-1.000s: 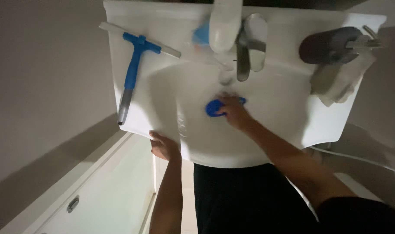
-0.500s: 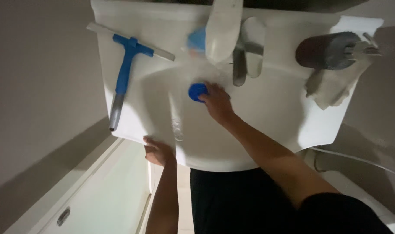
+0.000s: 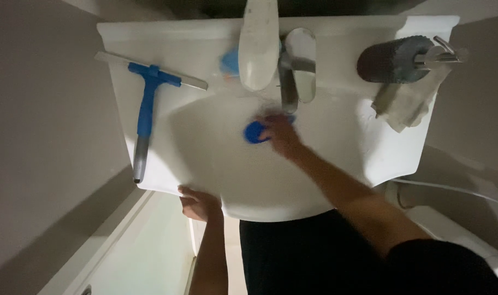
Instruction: The person scrubs the inside of a white bathroom sink using a blue sponge. They move the sponge in circular motions across the basin and around the drain area. A squeegee and soap dispenser remain on the sink's edge throughout the task.
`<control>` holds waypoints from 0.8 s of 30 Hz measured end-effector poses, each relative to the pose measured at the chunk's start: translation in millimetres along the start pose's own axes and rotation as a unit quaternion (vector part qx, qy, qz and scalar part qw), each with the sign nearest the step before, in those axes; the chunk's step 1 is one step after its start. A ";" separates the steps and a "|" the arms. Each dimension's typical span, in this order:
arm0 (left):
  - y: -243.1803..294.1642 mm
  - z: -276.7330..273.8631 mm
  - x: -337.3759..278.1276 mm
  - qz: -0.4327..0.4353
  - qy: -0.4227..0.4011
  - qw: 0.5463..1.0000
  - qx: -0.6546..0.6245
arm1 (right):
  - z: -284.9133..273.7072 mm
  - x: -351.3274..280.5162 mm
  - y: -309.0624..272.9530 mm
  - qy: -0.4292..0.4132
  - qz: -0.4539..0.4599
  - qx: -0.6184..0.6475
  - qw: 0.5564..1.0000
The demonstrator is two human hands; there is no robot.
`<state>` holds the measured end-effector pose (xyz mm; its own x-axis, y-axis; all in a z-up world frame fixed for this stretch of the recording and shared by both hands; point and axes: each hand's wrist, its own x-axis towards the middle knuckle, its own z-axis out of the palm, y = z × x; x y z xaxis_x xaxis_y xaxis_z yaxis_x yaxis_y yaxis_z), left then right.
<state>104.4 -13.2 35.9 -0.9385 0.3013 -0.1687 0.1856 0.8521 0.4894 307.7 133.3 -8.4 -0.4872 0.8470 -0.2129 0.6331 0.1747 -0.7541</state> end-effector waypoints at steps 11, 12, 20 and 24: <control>-17.1 8.9 0.5 -0.054 0.002 0.998 -0.046 | 92.7 14.6 -12.3 0.076 0.136 -0.130 0.979; -10.1 6.9 -0.8 -0.053 0.001 0.998 -0.045 | 74.8 9.4 -6.1 0.076 0.138 -0.129 0.979; -77.7 30.2 16.4 0.041 -0.065 0.953 0.293 | -81.5 -10.3 13.3 0.047 0.214 -0.048 0.975; -19.8 7.3 -0.5 -0.027 0.021 0.999 -0.029 | -22.5 -24.7 45.8 0.037 0.024 -0.271 0.961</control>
<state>103.4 -27.1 20.0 -0.9584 0.2366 -0.1595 0.1190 0.8394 0.5303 362.3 131.7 -23.8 -0.4182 0.8905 -0.1790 0.8842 0.3539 -0.3050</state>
